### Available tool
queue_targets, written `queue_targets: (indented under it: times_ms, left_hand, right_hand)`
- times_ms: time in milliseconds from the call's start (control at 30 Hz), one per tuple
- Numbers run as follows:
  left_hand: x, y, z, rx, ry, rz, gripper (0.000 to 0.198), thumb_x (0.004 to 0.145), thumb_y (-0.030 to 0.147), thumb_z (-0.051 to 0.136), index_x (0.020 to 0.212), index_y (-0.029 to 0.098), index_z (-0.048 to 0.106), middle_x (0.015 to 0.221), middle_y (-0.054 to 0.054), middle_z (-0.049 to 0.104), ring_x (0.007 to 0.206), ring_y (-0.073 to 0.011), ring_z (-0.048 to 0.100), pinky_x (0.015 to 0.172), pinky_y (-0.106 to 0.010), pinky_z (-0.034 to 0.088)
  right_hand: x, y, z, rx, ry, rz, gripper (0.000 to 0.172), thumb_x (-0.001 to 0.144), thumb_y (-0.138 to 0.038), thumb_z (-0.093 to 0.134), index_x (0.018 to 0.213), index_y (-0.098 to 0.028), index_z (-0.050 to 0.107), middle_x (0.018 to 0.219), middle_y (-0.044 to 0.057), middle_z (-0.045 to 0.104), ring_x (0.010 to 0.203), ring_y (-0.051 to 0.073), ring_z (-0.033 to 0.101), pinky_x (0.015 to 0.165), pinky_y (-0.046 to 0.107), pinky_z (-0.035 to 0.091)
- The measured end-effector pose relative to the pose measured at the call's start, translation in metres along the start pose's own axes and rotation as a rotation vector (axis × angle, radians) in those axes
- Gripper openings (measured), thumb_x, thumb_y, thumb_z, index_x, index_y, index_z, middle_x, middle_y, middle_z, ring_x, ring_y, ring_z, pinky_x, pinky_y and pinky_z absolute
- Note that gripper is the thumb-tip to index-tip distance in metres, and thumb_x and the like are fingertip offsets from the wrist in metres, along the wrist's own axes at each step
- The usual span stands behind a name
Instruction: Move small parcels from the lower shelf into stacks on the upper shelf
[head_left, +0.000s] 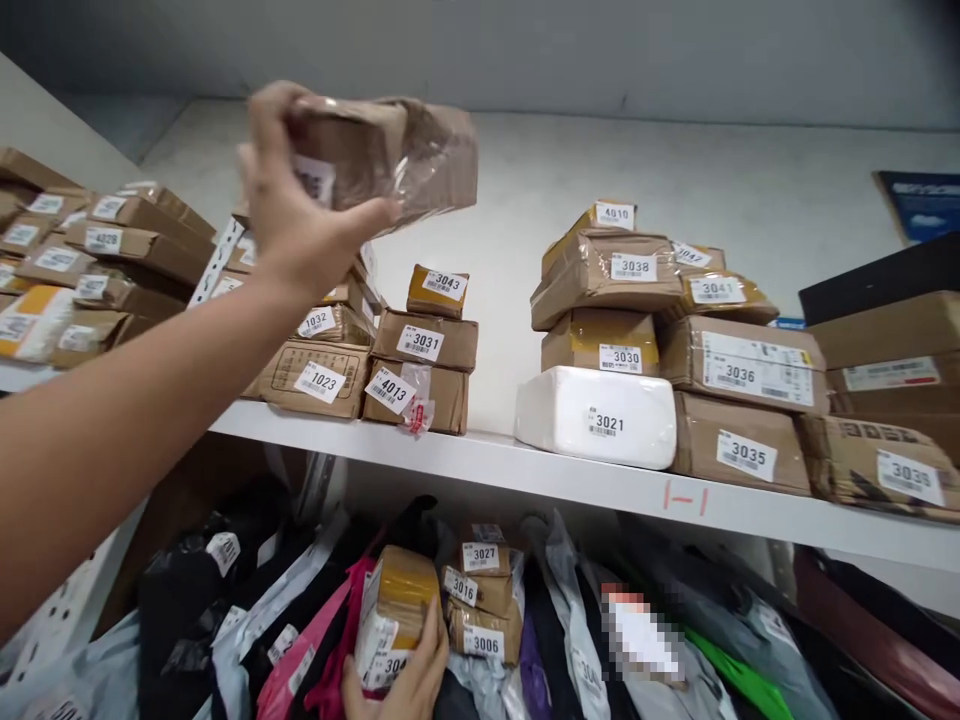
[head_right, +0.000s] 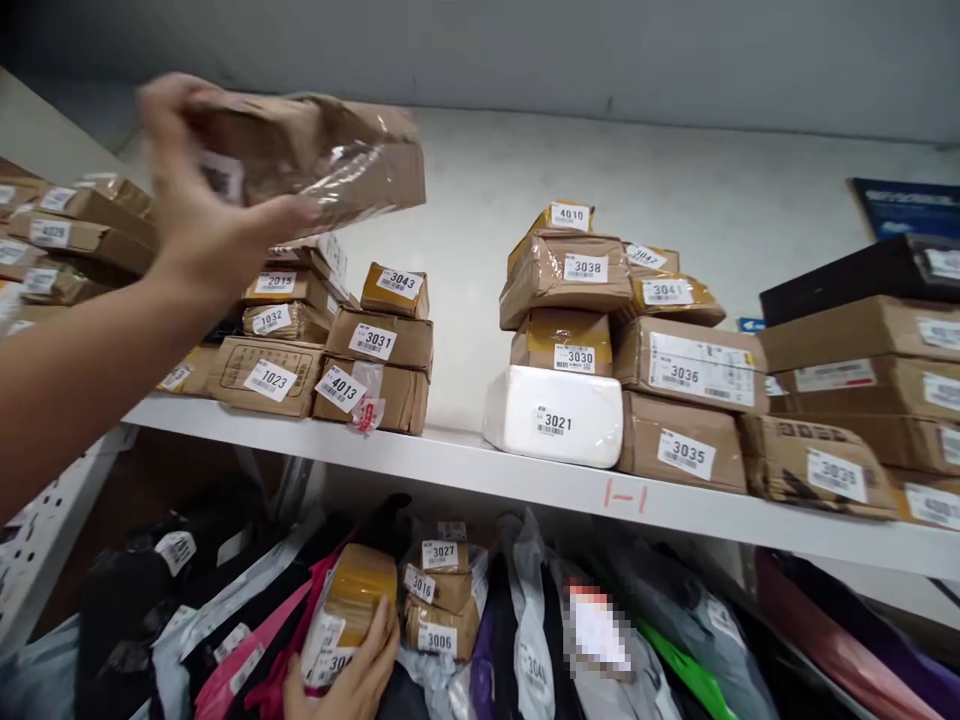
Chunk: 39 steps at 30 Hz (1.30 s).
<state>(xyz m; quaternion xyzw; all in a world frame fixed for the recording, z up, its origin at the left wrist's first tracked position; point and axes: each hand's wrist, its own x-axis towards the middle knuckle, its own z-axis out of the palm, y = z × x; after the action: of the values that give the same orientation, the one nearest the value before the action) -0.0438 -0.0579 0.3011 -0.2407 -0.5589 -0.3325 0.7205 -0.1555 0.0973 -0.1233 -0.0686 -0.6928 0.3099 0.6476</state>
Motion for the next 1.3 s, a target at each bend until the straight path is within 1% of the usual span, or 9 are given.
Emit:
queue_targets:
  times_ms: [100, 167, 267, 367, 467, 633, 800, 1033, 1300]
  left_hand:
    - [0.038, 0.021, 0.033, -0.045, 0.071, -0.173, 0.075, 0.068, 0.049, 0.076, 0.132, 0.03, 0.041, 0.123, 0.001, 0.041, 0.108, -0.0166, 0.047, 0.101, -0.042, 0.042]
    - [0.048, 0.026, 0.053, 0.012, 0.002, -0.164, 0.076, 0.066, 0.05, 0.075, 0.133, 0.03, 0.043, 0.124, -0.002, 0.043, 0.105, -0.0192, 0.049, 0.097, -0.041, 0.044]
    - [0.051, 0.028, 0.075, 0.109, -0.125, -0.113, 0.08, 0.066, 0.056, 0.07, 0.136, 0.033, 0.039, 0.133, -0.009, 0.041, 0.108, -0.0277, 0.051, 0.089, -0.044, 0.048]
    - [0.054, 0.03, 0.091, 0.233, -0.204, -0.104, 0.079, 0.069, 0.058, 0.064, 0.138, 0.03, 0.036, 0.135, -0.012, 0.041, 0.112, -0.0327, 0.052, 0.089, -0.046, 0.046]
    - [0.059, 0.031, 0.102, 0.256, -0.159, -0.132, 0.077, 0.067, 0.057, 0.066, 0.135, 0.029, 0.043, 0.13, -0.013, 0.047, 0.109, -0.0339, 0.054, 0.092, -0.049, 0.044]
    - [0.054, 0.02, 0.102, 0.202, -0.08, -0.17, 0.081, 0.066, 0.062, 0.064, 0.137, 0.029, 0.044, 0.127, -0.01, 0.047, 0.104, -0.029, 0.054, 0.093, -0.05, 0.042]
    - [0.037, 0.013, 0.084, 0.216, -0.04, -0.21, 0.078, 0.073, 0.055, 0.064, 0.141, 0.028, 0.039, 0.131, -0.01, 0.043, 0.105, -0.0237, 0.055, 0.092, -0.044, 0.045]
    - [0.027, 0.019, 0.088, 0.323, -0.209, -0.266, 0.079, 0.069, 0.056, 0.073, 0.137, 0.03, 0.044, 0.132, -0.014, 0.047, 0.113, -0.0321, 0.058, 0.093, -0.044, 0.05]
    - [0.008, 0.029, 0.111, 0.255, -0.41, -0.426, 0.088, 0.065, 0.059, 0.079, 0.138, 0.025, 0.045, 0.136, -0.019, 0.047, 0.124, -0.0352, 0.054, 0.097, -0.044, 0.05]
  right_hand:
    - [0.021, -0.012, -0.017, -0.016, 0.027, -0.06, 0.092, 0.062, -0.036, 0.072, 0.144, -0.016, 0.035, 0.138, 0.027, 0.039, 0.12, 0.053, 0.047, 0.084, 0.068, 0.049]
    - [0.047, -0.027, -0.04, 0.084, 0.036, -0.109, 0.073, 0.076, -0.036, 0.064, 0.142, -0.018, 0.038, 0.138, 0.024, 0.042, 0.122, 0.046, 0.049, 0.087, 0.064, 0.051]
    - [0.106, -0.063, -0.08, 0.297, 0.082, -0.249, 0.051, 0.089, -0.032, 0.056, 0.136, -0.02, 0.042, 0.131, 0.018, 0.049, 0.118, 0.032, 0.055, 0.088, 0.049, 0.055]
    - [0.185, -0.113, -0.105, 0.457, 0.19, -0.539, 0.049, 0.086, -0.028, 0.062, 0.131, -0.02, 0.044, 0.119, 0.013, 0.055, 0.112, 0.027, 0.057, 0.093, 0.046, 0.052]
    - [0.272, -0.172, -0.098, 0.488, 0.193, -0.587, 0.057, 0.082, -0.037, 0.063, 0.13, -0.016, 0.041, 0.121, 0.016, 0.054, 0.114, 0.028, 0.055, 0.098, 0.049, 0.049]
    - [0.374, -0.25, -0.059, 0.025, -0.143, -0.299, 0.09, 0.069, -0.047, 0.08, 0.14, -0.013, 0.037, 0.133, 0.025, 0.046, 0.122, 0.042, 0.05, 0.098, 0.057, 0.044]
    - [0.401, -0.259, -0.056, -0.1, -0.352, -0.22, 0.065, 0.071, -0.049, 0.079, 0.121, -0.015, 0.056, 0.117, 0.018, 0.06, 0.111, 0.034, 0.06, 0.092, 0.047, 0.052]
    - [0.437, -0.247, -0.103, -0.078, 0.141, -0.248, 0.069, 0.074, -0.034, 0.079, 0.132, -0.013, 0.048, 0.131, 0.02, 0.047, 0.119, 0.033, 0.055, 0.097, 0.048, 0.048]
    - [0.451, -0.272, -0.089, 0.072, 0.028, -0.279, 0.06, 0.077, -0.039, 0.072, 0.129, -0.014, 0.055, 0.116, 0.011, 0.064, 0.112, 0.027, 0.059, 0.1, 0.041, 0.047]
